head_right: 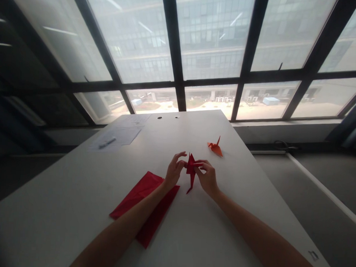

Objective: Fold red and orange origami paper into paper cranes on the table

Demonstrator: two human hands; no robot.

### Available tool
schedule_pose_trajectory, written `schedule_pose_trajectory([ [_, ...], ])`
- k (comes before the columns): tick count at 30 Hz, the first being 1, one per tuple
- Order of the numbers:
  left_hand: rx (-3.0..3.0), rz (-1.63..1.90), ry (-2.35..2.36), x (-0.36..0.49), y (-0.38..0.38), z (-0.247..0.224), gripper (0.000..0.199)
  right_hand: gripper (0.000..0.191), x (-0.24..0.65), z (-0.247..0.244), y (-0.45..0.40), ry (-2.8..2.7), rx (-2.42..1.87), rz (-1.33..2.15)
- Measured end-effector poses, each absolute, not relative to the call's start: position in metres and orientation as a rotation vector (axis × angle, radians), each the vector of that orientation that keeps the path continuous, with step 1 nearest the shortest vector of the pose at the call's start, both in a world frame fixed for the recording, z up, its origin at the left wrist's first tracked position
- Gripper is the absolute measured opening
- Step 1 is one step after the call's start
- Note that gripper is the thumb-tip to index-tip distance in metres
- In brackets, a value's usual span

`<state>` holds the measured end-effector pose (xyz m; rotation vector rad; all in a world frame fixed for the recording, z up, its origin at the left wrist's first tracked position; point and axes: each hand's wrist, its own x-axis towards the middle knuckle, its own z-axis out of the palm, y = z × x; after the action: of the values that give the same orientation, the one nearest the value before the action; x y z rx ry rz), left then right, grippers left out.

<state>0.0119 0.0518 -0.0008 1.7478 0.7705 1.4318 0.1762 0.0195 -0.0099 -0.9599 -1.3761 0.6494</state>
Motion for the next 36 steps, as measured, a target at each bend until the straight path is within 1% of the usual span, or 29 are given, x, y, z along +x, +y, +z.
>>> schedule_pose_trajectory([
  [1, 1.665, 1.397, 0.795, 0.013, 0.053, 0.0, 0.037, 0.014, 0.176, -0.011, 0.019, -1.38, -0.959, 0.653],
  [4, 1.607, 1.307, 0.825, 0.012, 0.058, 0.001, 0.028, 0.013, 0.175, -0.011, 0.017, -1.419, -0.973, 0.628],
  [7, 1.604, 1.346, 0.832, 0.009, 0.06, 0.002, 0.026, 0.013, 0.176, -0.013, 0.019, -1.368, -1.007, 0.622],
  [13, 1.614, 1.455, 0.833, 0.007, 0.059, 0.001, 0.016, 0.018, 0.184, -0.022, 0.036, -0.99, -1.106, 0.793],
  [17, 1.905, 1.34, 0.729, 0.007, 0.051, 0.002, 0.009, 0.024, 0.189, -0.023, 0.043, -0.703, -1.065, 0.955],
  [19, 2.122, 1.191, 0.638, 0.008, 0.045, 0.004, 0.012, 0.023, 0.191, -0.021, 0.044, -0.672, -0.982, 1.02],
  [21, 2.225, 1.044, 0.567, 0.009, 0.04, 0.007, 0.023, 0.025, 0.194, -0.02, 0.044, -0.722, -0.926, 1.044],
  [23, 2.123, 1.002, 0.584, 0.011, 0.039, 0.008, 0.047, 0.027, 0.195, -0.018, 0.044, -0.815, -0.899, 1.041],
  [25, 1.869, 1.035, 0.663, 0.01, 0.043, 0.007, 0.072, 0.029, 0.195, -0.017, 0.043, -0.904, -0.877, 1.05],
  [26, 1.739, 1.042, 0.704, 0.009, 0.046, 0.006, 0.078, 0.029, 0.195, -0.017, 0.043, -0.944, -0.874, 1.059],
  [27, 1.637, 1.028, 0.737, 0.008, 0.049, 0.004, 0.078, 0.03, 0.195, -0.018, 0.042, -0.98, -0.879, 1.064],
  [28, 1.575, 0.991, 0.76, 0.006, 0.052, 0.003, 0.074, 0.031, 0.194, -0.018, 0.042, -1.014, -0.893, 1.057],
  [32, 1.444, 0.863, 0.761, 0.0, 0.056, 0.003, 0.045, 0.03, 0.193, -0.021, 0.041, -1.11, -0.966, 0.971],
  [33, 1.418, 0.836, 0.742, 0.0, 0.056, 0.005, 0.043, 0.029, 0.193, -0.022, 0.041, -1.126, -0.973, 0.947],
  [34, 1.402, 0.807, 0.719, 0.0, 0.055, 0.006, 0.046, 0.027, 0.193, -0.022, 0.041, -1.141, -0.977, 0.918],
  [36, 1.409, 0.754, 0.693, 0.001, 0.052, 0.009, 0.055, 0.022, 0.193, -0.02, 0.04, -1.162, -0.978, 0.857],
])
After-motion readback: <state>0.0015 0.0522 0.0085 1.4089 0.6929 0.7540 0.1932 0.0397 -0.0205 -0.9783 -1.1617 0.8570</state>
